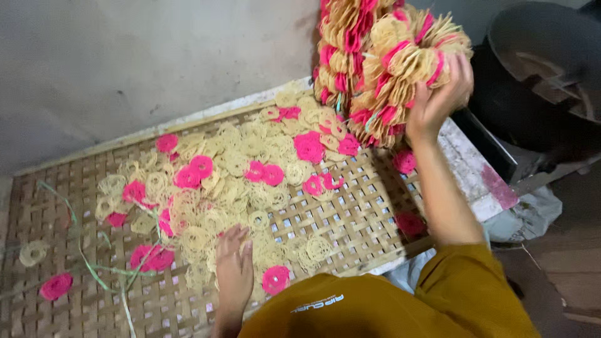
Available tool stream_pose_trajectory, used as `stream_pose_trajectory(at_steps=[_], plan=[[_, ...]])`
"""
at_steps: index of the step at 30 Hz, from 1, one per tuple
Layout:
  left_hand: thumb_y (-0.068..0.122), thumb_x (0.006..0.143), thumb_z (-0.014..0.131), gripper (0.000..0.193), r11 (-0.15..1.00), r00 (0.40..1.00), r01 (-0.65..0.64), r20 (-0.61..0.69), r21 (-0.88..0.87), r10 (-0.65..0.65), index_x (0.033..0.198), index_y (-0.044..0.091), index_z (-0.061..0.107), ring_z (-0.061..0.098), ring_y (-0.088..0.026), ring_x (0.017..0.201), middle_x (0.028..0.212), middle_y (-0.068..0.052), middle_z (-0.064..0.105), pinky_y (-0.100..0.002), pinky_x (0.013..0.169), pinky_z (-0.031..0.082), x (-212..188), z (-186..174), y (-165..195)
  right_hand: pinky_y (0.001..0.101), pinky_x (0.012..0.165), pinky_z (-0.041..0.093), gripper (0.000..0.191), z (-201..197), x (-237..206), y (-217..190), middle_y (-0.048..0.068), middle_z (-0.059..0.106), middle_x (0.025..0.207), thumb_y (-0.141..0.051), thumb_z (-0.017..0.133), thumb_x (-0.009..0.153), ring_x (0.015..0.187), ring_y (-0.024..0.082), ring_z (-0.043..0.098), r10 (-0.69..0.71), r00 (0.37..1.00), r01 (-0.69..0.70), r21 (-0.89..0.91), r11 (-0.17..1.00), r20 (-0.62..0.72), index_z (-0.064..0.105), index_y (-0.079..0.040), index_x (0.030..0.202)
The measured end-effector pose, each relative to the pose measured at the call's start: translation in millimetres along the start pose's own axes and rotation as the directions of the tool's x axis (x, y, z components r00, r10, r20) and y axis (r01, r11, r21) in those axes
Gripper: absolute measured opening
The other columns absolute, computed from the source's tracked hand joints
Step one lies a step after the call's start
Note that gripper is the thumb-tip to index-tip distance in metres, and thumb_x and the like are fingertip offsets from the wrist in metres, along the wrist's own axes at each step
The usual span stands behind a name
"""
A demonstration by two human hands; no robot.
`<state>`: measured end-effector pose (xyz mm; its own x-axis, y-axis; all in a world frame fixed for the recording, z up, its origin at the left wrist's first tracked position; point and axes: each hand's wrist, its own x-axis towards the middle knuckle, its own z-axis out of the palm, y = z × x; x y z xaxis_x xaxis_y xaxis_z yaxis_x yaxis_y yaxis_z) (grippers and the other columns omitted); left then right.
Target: The person assembles decorative items by threading pink and beige coiled pieces onto a green string. They pick up the coils from a woven tray, thread them one by one, and place the completed bundle on the tray.
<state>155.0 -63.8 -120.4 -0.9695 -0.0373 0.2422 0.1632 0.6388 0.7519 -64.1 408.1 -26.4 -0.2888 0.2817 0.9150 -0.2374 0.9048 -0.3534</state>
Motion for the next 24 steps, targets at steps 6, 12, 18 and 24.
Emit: stream_pose_trajectory(at_steps=[6,12,18,24], plan=[[0.039,0.091,0.061,0.066,0.902,0.999,0.043,-0.006,0.429,-0.045,0.150,0.014,0.045,0.020,-0.049,0.150,0.162,-0.019,0.031,-0.065,0.117,0.012,-53,-3,-34,0.0626,0.122,0.019,0.067,-75,-216,-57,0.028,0.030,0.159,-0.027,0.063,0.101,0.150,0.044,0.025,0.176,0.828,-0.188,-0.033,0.982,0.532,0.031,0.002,0.151],[0.072,0.080,0.064,0.095,0.687,0.867,0.113,0.266,0.718,-0.421,0.160,0.036,0.028,0.003,-0.051,0.151,0.167,-0.016,0.009,-0.073,0.117,0.008,-71,14,-35,0.0627,0.121,0.014,0.078,-120,-289,-140,0.022,0.028,0.156,-0.062,0.059,0.087,0.144,0.041,0.028,-0.172,0.439,-0.177,0.273,0.946,0.882,0.040,-0.024,0.152],[0.074,0.084,0.061,0.099,0.683,0.762,0.062,0.407,0.728,-0.503,0.163,0.034,0.018,-0.005,-0.052,0.150,0.169,-0.012,-0.003,-0.072,0.115,0.017,-54,37,-37,0.0672,0.117,0.003,0.069,-95,-286,-181,0.015,0.014,0.168,-0.064,0.054,0.091,0.151,0.043,0.010,-0.494,-0.020,0.206,0.487,0.849,0.869,0.043,-0.038,0.153],[0.052,0.087,0.070,0.082,0.867,0.979,0.051,0.148,0.495,-0.142,0.157,0.024,0.036,0.002,-0.058,0.146,0.165,-0.020,0.010,-0.068,0.115,0.025,-18,59,-41,0.0632,0.125,0.012,0.058,-27,-268,-191,0.006,0.026,0.167,-0.054,0.057,0.094,0.157,0.034,0.019,-0.369,0.067,0.256,0.342,0.904,0.927,0.047,-0.039,0.149]])
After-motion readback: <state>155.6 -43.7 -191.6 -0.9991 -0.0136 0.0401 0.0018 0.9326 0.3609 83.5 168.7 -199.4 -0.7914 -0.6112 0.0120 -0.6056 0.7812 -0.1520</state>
